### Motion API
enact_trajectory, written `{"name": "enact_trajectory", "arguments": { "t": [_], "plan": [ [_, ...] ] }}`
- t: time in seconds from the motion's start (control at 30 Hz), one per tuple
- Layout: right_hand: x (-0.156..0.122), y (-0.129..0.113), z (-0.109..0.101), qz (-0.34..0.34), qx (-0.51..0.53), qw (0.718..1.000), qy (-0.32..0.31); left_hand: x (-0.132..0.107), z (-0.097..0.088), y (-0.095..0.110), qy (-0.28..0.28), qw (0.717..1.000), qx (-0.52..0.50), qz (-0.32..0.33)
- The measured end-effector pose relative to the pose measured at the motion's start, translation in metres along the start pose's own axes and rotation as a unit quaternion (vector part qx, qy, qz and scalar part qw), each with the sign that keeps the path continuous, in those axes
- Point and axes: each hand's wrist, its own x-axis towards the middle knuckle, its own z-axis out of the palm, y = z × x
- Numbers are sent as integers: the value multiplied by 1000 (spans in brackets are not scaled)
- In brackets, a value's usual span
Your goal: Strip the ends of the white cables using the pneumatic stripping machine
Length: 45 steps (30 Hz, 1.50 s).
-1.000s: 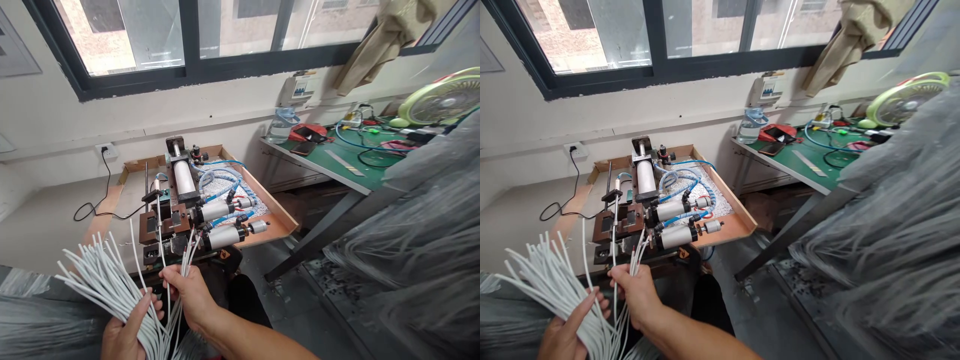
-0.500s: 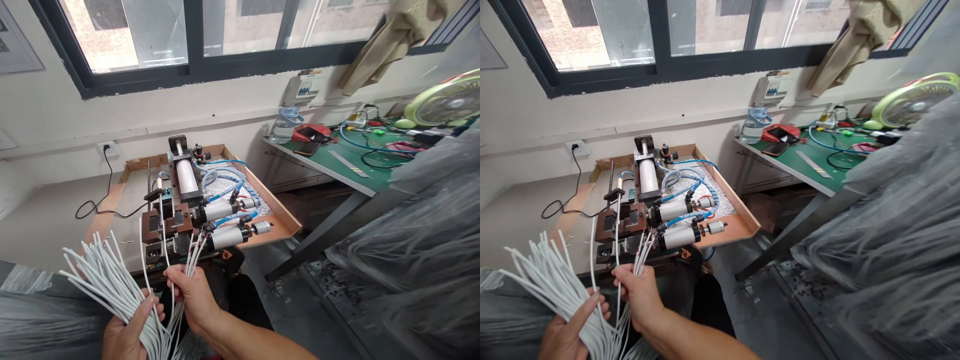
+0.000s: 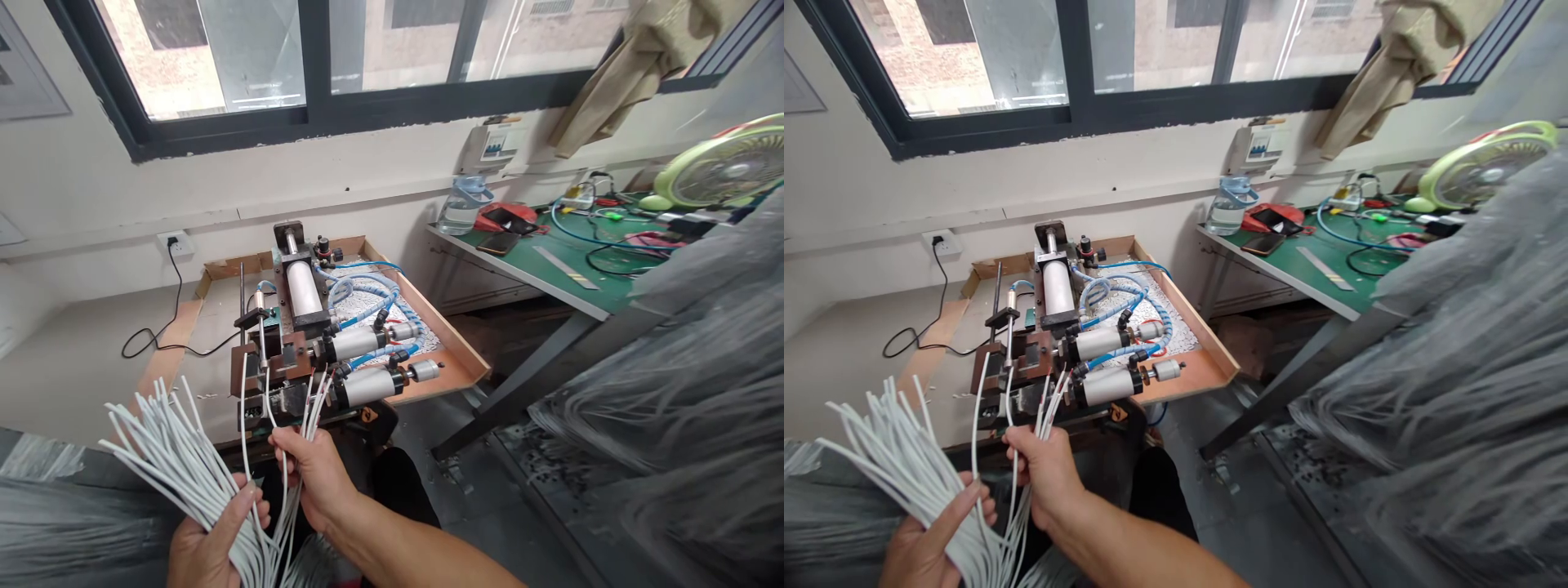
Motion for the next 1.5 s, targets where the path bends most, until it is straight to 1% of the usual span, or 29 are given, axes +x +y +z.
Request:
{"name": "enact_trajectory", "arguments": {
  "t": [0.07, 0.17, 0.23, 0.27, 0.4, 0.47, 0.57, 0.67, 0.77, 0.83, 0.93, 1.03, 1.1, 1.17, 1.23, 1.27, 1.37, 1.5],
  "plan": [
    [-1, -1, 0, 4, -11, 1000, -10, -1, 0, 0, -4, 1000, 2, -1],
    [-2, -2, 1, 21, -19, 998, -51, -2, -1, -1, -5, 1000, 10, -10],
    [-4, -1, 2, 25, -33, 996, -76, -2, -1, -3, -19, 1000, 21, -11],
    [-5, 0, 1, 20, -43, 996, -79, -2, -1, -3, -31, 999, 27, -12],
    [-9, 5, -2, -43, -80, 995, -46, -1, -3, -7, -66, 996, 47, -37],
    [-11, 7, -6, -67, -86, 993, -48, 2, -5, -10, -71, 996, 41, -43],
    [-13, 9, -11, -80, -90, 991, -61, 6, -7, -12, -59, 997, 19, -45],
    [-14, 8, -13, -88, -90, 990, -60, 7, -8, -11, -46, 997, -3, -59],
    [-12, 6, -13, -77, -89, 992, -52, 6, -6, -8, -43, 997, -13, -67],
    [-11, 6, -12, -66, -92, 992, -48, 5, -5, -8, -30, 997, -13, -66],
    [-8, 6, -12, -59, -93, 993, -43, 6, -6, -8, -1, 998, -10, -56],
    [-6, 6, -13, -45, -93, 994, -43, 8, -7, -9, 16, 999, 5, -33],
    [-7, 5, -12, -21, -103, 992, -72, 9, -8, -8, 18, 1000, 8, -20],
    [-10, 5, -11, -5, -125, 984, -125, 9, -9, -7, 7, 1000, 2, -19],
    [-13, 6, -9, -12, -145, 975, -167, 9, -9, -6, -13, 999, -3, -31],
    [-15, 7, -9, -24, -150, 973, -175, 8, -8, -6, -19, 999, -5, -38],
    [-17, 10, -9, -67, -140, 976, -153, 8, -6, -4, -20, 998, -8, -52],
    [-12, 11, -10, -105, -107, 987, -65, 9, -4, -2, -5, 999, -14, -30]
  ]
}}
